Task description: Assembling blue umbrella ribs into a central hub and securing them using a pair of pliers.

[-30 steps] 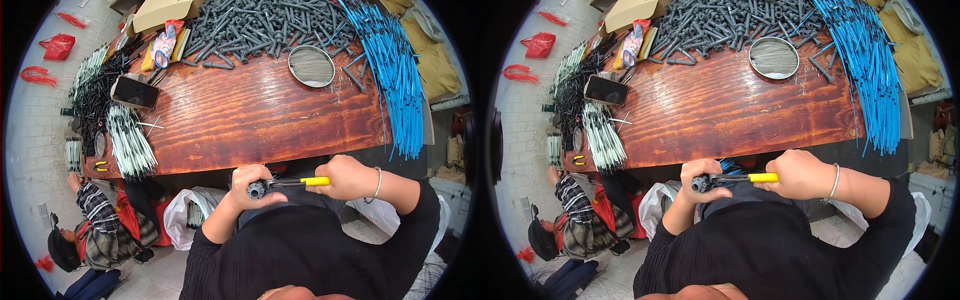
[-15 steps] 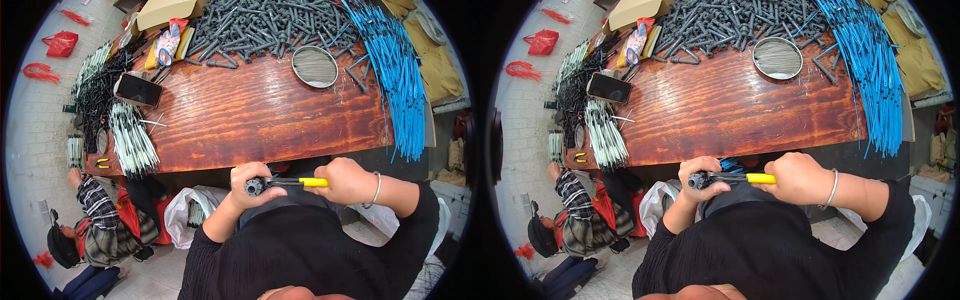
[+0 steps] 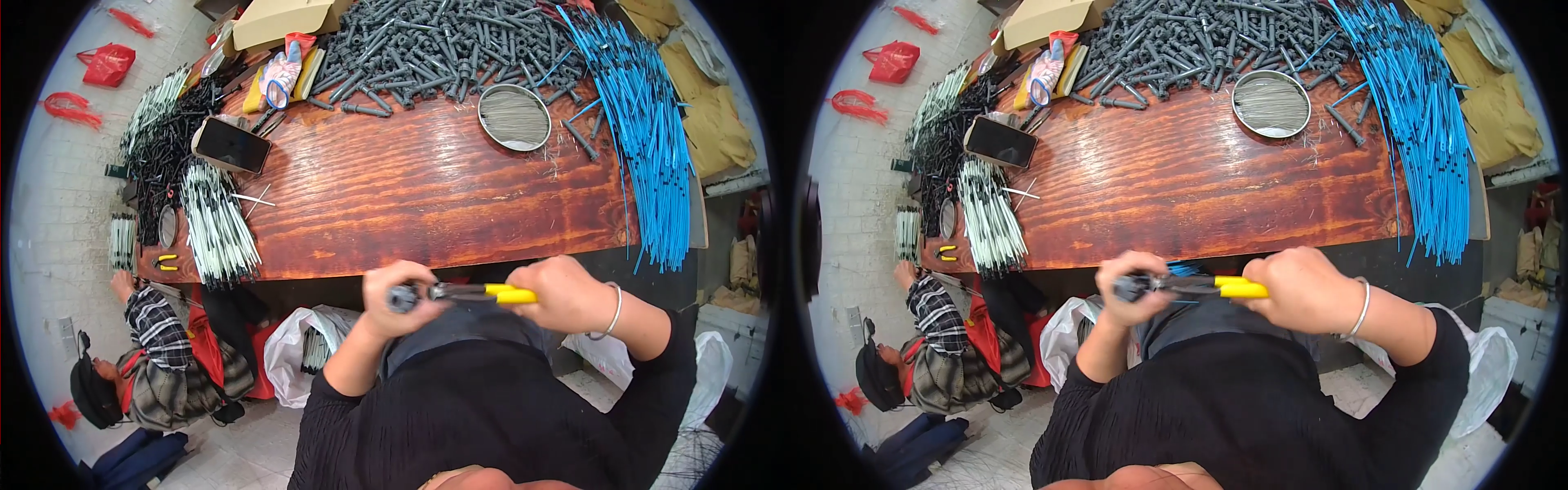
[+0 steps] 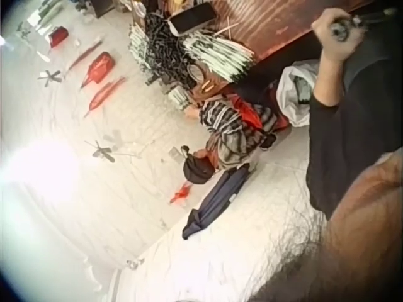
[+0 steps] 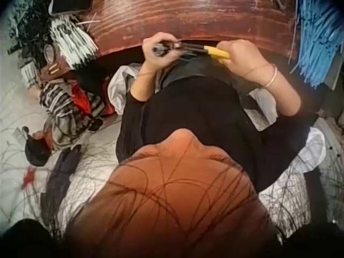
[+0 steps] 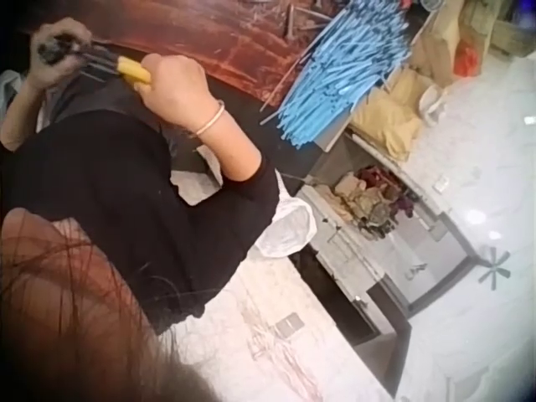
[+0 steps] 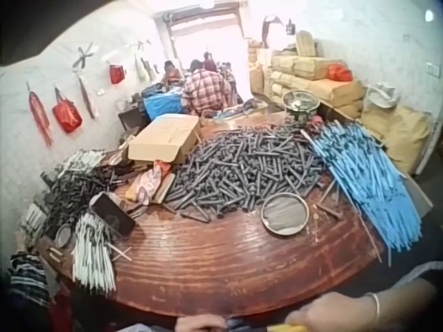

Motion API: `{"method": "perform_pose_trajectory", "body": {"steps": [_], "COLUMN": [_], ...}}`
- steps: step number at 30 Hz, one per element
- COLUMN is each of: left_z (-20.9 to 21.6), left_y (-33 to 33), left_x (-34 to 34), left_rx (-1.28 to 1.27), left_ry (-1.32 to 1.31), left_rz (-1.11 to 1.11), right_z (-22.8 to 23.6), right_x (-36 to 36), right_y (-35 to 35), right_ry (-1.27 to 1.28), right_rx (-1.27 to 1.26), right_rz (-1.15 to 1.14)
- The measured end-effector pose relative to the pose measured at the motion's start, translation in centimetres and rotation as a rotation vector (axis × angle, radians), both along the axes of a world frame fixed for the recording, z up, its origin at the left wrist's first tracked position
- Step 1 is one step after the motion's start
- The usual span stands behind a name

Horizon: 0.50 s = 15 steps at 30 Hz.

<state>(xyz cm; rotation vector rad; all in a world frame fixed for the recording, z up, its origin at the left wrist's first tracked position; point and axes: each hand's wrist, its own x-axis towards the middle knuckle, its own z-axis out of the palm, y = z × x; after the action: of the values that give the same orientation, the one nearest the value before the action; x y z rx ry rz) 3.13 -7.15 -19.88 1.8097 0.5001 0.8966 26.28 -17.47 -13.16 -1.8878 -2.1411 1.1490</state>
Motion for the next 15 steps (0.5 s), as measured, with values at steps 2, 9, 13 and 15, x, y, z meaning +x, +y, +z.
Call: {"method": "perform_pose_trajectory", "body": {"steps": [2,9,13,15], "left_z": [-0.5,4.8,4.5,1.6], "left_y": [1.6,4.9,4.3,4.4], "left_x": [-2.9,-15.0,-18.1,-19.0], "left_rx": [-0.202,-0.413,-0.608,-0.556], "left_ry": [-0.21,-0.88,-1.176,-1.096], "left_rz": [0.196,0.156,0.153,0.237], "right_z": [-2.9,-11.1,-13.3,-12.4], "right_x": [2.1,10.2,10.7,9.4], "right_y": [-0.2,-1.8,-2.6,-2.2], "right_ry": [0.111,-0.354,-0.361,-0.367], "right_rx": [0.345,0.549,0.631,0.757], "right_rz": [-0.09,-0.527,-0.545,-0.473]}}
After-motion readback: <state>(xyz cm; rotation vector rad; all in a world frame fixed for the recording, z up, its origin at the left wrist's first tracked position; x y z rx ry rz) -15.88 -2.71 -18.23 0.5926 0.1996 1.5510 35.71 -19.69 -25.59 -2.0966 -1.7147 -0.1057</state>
